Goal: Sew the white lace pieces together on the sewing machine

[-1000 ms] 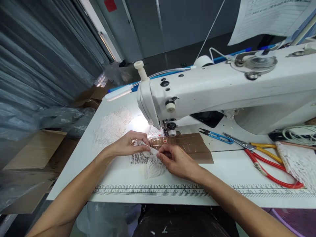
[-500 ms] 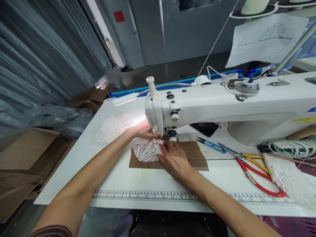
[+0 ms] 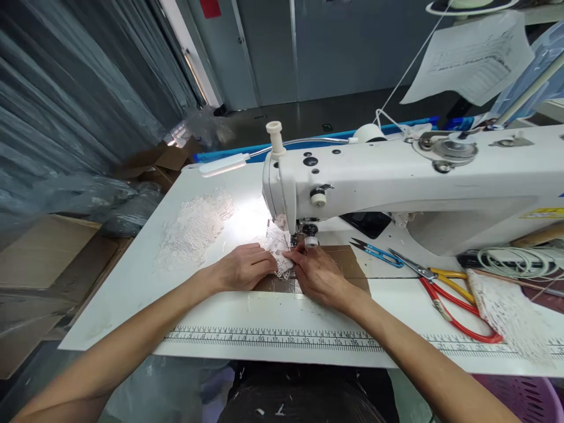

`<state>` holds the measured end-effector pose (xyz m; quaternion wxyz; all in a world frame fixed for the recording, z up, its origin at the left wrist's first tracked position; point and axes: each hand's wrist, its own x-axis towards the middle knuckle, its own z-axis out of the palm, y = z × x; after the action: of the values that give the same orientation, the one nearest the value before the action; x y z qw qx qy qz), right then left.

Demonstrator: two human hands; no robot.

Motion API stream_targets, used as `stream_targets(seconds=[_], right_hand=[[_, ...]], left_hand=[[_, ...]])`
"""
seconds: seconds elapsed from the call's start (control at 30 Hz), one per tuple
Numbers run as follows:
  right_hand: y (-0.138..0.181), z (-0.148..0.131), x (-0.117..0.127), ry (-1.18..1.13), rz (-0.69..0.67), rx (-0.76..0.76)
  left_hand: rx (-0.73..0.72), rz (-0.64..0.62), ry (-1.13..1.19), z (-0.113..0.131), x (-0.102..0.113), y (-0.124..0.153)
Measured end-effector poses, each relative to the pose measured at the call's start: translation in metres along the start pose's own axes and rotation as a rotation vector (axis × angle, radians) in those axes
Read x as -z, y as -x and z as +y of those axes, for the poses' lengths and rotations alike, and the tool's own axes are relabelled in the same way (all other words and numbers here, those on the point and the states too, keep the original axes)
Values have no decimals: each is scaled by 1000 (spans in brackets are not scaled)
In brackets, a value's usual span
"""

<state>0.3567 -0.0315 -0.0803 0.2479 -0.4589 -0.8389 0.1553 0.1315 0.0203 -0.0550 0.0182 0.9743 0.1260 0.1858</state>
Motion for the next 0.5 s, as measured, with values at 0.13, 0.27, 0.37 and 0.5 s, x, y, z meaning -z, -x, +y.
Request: stream_targets(seconds=[0.13,0.27,0.37,0.5], right_hand=[[1,4,10,-118,-4,-56],[4,9,19,-186,25,-154],[8,11,18,-178,92,-73],[12,12,14,-159,105,-5]], left_hand=[[35,50,-46,2,-11,0],[52,73,22,2,-12,2],[92,128,50,2,-14,3],[111,238,83,1,-18,1]])
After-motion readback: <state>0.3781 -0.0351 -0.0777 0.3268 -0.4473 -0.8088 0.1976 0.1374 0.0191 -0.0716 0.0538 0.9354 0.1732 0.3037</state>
